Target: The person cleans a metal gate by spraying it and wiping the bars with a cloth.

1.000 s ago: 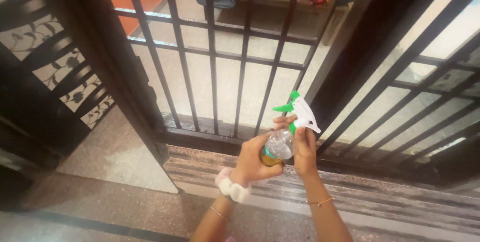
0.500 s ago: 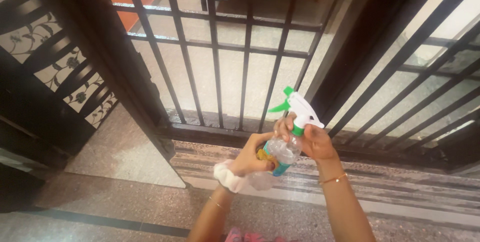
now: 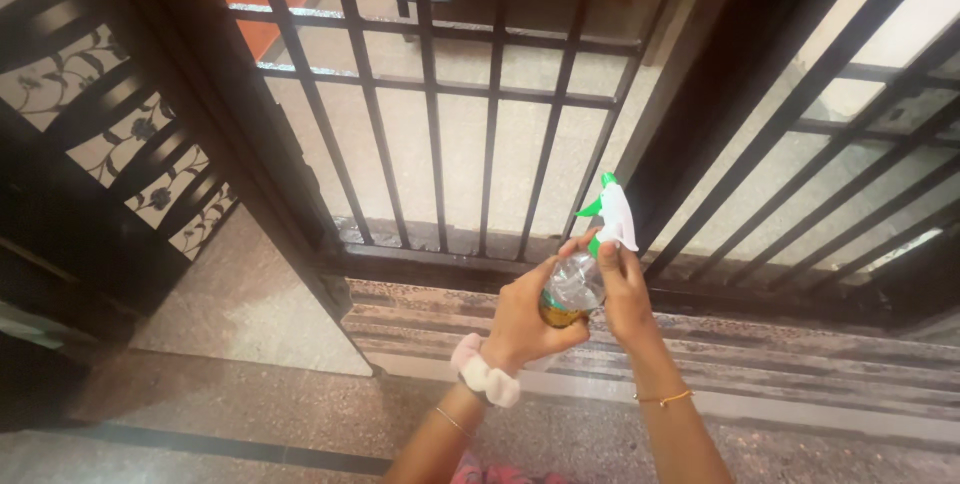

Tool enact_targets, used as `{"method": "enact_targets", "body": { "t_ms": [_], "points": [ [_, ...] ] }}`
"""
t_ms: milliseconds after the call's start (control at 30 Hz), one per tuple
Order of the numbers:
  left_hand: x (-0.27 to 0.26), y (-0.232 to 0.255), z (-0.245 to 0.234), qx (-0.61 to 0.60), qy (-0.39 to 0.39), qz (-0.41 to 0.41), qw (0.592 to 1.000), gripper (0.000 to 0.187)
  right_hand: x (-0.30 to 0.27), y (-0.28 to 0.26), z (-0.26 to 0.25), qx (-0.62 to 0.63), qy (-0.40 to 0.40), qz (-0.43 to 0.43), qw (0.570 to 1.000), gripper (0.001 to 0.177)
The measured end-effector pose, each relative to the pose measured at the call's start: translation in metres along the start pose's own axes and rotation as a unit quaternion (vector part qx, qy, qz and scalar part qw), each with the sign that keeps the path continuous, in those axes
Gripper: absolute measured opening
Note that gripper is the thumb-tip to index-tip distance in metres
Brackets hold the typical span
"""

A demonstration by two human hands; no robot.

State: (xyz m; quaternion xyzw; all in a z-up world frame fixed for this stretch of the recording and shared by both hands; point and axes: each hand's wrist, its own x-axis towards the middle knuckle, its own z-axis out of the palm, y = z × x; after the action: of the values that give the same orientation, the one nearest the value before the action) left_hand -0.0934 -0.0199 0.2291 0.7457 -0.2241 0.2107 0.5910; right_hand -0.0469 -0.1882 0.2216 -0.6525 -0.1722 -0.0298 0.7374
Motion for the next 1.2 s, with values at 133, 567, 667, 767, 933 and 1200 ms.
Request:
{"method": "enact_targets", "body": {
  "t_ms": [133, 567, 667, 767, 933, 1200],
  "points": [
    [-0.003, -0.006, 0.004, -0.057, -0.028, 0.0, 0.998, 0.073, -0.002, -0.013, -0.013, 0.072, -0.049, 0.024, 0.996, 0.041],
    [0.003, -0.019, 0.016, -0.092, -0.13, -0.027, 0.987, 0.067, -0.015, -0.047, -0.011, -0.048, -0.039, 0.048, 0.997, 0.071],
    [0.008, -0.016, 0.012, -0.057, -0.171, -0.025, 0.983, 0.061, -0.023, -0.038, -0.021, -0.087, 0.018, 0.019, 0.996, 0.066],
    [0.021, -0.01, 0.009, -0.015, -0.103, 0.022, 0.994, 0.054, -0.031, -0.039, -0.039, -0.06, 0.096, -0.045, 0.992, 0.064],
    [0.073, 0.025, 0.018, 0.055, 0.059, 0.198, 0.977, 0.037, -0.018, -0.044, -0.074, -0.157, 0.209, -0.097, 0.96, 0.058],
    [0.182, 0.032, 0.082, 0.372, 0.074, 0.379, 0.844, 0.047, 0.018, -0.022, -0.098, -0.3, 0.271, -0.13, 0.906, 0.067]
  ]
}}
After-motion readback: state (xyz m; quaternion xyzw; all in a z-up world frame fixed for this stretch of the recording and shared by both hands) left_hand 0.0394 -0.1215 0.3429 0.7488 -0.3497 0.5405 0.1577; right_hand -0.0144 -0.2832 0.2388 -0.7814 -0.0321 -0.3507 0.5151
